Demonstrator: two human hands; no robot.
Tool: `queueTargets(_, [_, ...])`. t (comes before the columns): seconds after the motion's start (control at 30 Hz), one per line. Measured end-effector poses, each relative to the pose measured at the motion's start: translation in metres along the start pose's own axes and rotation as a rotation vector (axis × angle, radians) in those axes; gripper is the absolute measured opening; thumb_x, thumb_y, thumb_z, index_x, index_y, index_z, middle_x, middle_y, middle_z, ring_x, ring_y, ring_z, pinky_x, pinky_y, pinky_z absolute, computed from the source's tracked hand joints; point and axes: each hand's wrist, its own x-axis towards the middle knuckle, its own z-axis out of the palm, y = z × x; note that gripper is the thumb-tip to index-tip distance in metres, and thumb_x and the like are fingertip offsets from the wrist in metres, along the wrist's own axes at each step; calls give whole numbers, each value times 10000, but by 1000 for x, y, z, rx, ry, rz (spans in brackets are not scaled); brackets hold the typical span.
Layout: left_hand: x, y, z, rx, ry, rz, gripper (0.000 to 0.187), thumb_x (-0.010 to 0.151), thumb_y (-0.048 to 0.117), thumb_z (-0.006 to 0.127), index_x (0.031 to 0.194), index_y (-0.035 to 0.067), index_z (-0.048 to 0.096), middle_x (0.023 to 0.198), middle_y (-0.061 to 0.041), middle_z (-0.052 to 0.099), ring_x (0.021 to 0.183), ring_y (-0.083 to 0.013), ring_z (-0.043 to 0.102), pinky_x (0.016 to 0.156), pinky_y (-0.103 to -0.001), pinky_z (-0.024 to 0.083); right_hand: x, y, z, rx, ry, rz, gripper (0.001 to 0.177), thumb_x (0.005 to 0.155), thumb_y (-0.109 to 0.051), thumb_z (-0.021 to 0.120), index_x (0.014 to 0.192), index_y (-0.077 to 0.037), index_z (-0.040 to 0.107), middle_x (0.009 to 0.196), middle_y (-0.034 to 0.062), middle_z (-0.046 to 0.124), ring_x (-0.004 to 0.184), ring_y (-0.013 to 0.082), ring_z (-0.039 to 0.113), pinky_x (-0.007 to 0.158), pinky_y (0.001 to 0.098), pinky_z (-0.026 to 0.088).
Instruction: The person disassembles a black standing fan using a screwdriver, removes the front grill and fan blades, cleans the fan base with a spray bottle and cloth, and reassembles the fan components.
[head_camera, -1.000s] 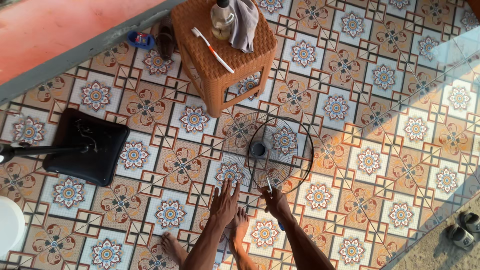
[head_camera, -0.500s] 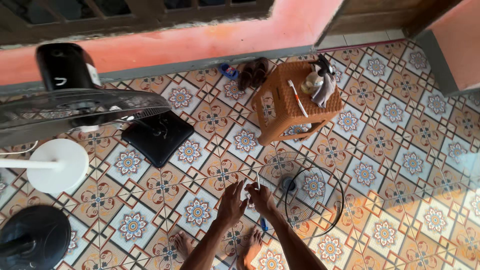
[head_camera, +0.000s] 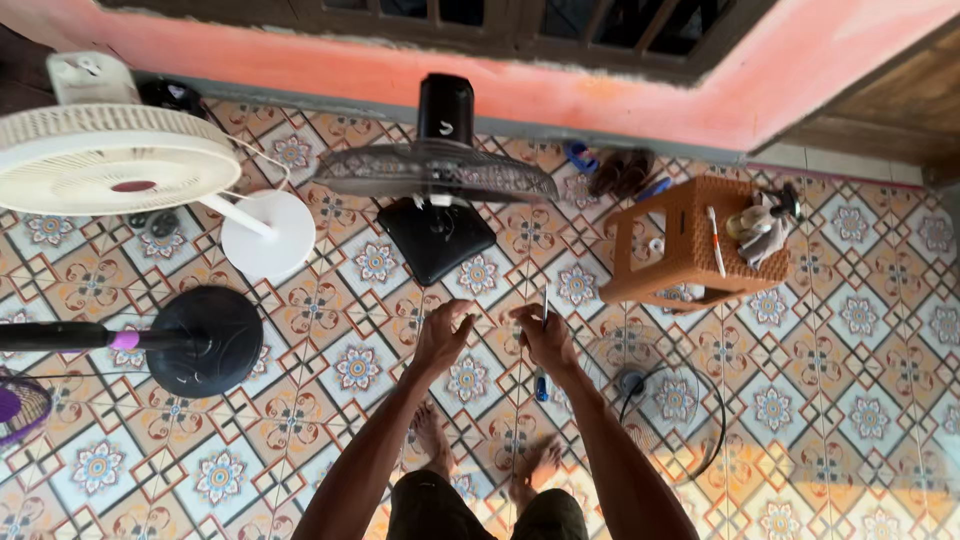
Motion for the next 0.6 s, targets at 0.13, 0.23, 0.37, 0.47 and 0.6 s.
queueTargets(0.13, [4,18,-64,-145,-26,-295,400,989,288,632,1286,21,634,1264,-180,720,956,-417,728,844,-510,593,-2,-51,23,81,6,31,324,1005,-298,556,1127,-40,711,589,14,549,416,64,387,384,250,298])
queueTargets(0.23, [27,23,-91,-146,32,-230,406,994,298,630,1308,41,625,1249,-164,732,1022,-324,718,852,-441,604,2,-64,36,267,-43,48,327,1017,-307,566,1124,-20,680,569,26,474,411,82,339,378,262,273])
queueTargets(0.37, [67,16,-112,-167,192,-233,437,965,291,671,1321,48,601,1193,-152,733,1079,-247,708,874,-381,604,39,-65,48,566,-67,168,345,1016,-319,605,1158,-10,666,692,-7,496,480,54,335,408,233,267])
queueTargets(0.47, [98,6,-128,-415,343,-248,525,948,272,706,1365,10,522,1234,-188,711,1138,-278,686,932,-384,575,73,-49,60,735,-44,241,347,1008,-318,636,1178,-17,659,784,-11,513,512,46,334,410,219,268])
queueTargets(0.6, [121,-13,-153,-444,429,-422,656,892,267,776,1387,17,425,1351,-188,599,1224,-303,624,963,-389,544,127,-33,82,882,-67,190,260,999,-256,683,1197,-130,573,926,7,602,557,31,382,445,200,312])
